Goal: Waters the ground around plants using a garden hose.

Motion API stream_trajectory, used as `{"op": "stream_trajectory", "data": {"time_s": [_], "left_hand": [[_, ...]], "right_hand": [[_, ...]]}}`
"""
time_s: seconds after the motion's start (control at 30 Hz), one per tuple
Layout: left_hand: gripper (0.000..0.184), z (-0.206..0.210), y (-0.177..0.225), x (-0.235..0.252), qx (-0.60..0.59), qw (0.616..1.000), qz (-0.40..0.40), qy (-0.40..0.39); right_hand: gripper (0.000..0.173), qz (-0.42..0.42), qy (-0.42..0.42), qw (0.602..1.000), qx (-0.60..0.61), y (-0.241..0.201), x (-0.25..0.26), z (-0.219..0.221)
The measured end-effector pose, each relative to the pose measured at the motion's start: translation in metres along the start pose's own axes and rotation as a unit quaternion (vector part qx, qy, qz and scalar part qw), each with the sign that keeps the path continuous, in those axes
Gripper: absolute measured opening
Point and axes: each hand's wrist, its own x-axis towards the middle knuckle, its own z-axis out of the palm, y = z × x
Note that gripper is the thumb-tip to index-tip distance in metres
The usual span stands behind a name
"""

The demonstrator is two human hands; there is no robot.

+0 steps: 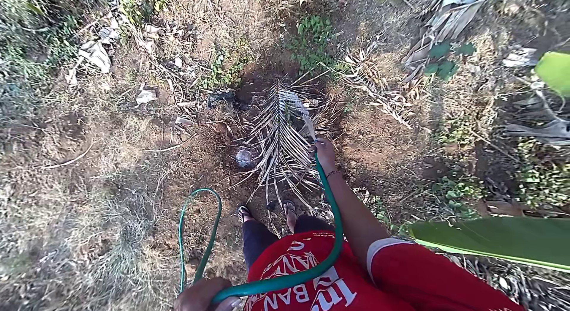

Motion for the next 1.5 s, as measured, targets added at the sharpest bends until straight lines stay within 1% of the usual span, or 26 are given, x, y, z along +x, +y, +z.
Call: {"op": "stream_trajectory", "data": {"time_s": [0.17,0.4,0.47,0.63,0.7,0.8,0.97,1.0,1.13,1.2,1.3,1.4,1.5], "left_hand": [[0.045,-0.003,0.005,0.004,-0.005,1.000,-0.004,-0.004],[0.044,-0.003,0.000,0.005,0.006,1.000,0.005,-0.010],[0.045,-0.003,0.000,0.006,0.007,1.000,0.006,-0.013],[0.046,-0.003,0.000,0.006,0.010,1.000,0.006,-0.009],[0.046,-0.002,0.000,0.006,0.010,1.000,0.007,-0.005],[0.049,-0.002,0.003,0.005,0.010,1.000,0.005,-0.005],[0.050,0.001,0.001,0.001,0.005,1.000,0.004,-0.001],[0.050,0.001,0.000,0.000,0.001,1.000,0.005,0.002],[0.047,0.002,-0.005,-0.006,-0.001,1.000,0.009,0.014],[0.046,0.003,-0.006,-0.008,0.005,1.000,0.010,0.018],[0.045,0.009,-0.009,-0.007,0.000,0.999,0.025,0.036],[0.047,0.019,-0.007,-0.007,-0.005,0.997,0.040,0.064],[0.047,0.026,-0.004,-0.011,-0.011,0.996,0.045,0.078]], "right_hand": [[0.036,0.002,0.048,0.999,0.007,0.000,0.005,-0.018],[0.033,0.009,0.096,0.995,0.036,0.021,0.011,-0.040],[0.031,0.010,0.103,0.993,0.050,0.026,0.011,-0.040],[0.032,0.016,0.098,0.994,0.038,0.026,0.004,-0.037],[0.034,0.022,0.080,0.996,0.017,0.028,0.003,-0.033],[0.034,0.057,0.038,0.997,-0.031,0.032,-0.002,-0.021],[0.033,0.088,-0.035,0.993,-0.065,0.057,-0.002,0.006],[0.033,0.096,-0.041,0.992,-0.065,0.060,-0.003,0.010],[0.033,0.106,-0.022,0.994,-0.024,0.074,-0.003,0.015],[0.031,0.112,-0.036,0.992,-0.047,0.077,-0.004,0.013],[0.033,0.144,-0.118,0.974,-0.128,0.080,-0.012,0.009],[0.034,0.173,-0.188,0.951,-0.171,0.091,-0.024,0.008],[0.033,0.181,-0.193,0.950,-0.169,0.100,-0.037,0.008]]}}
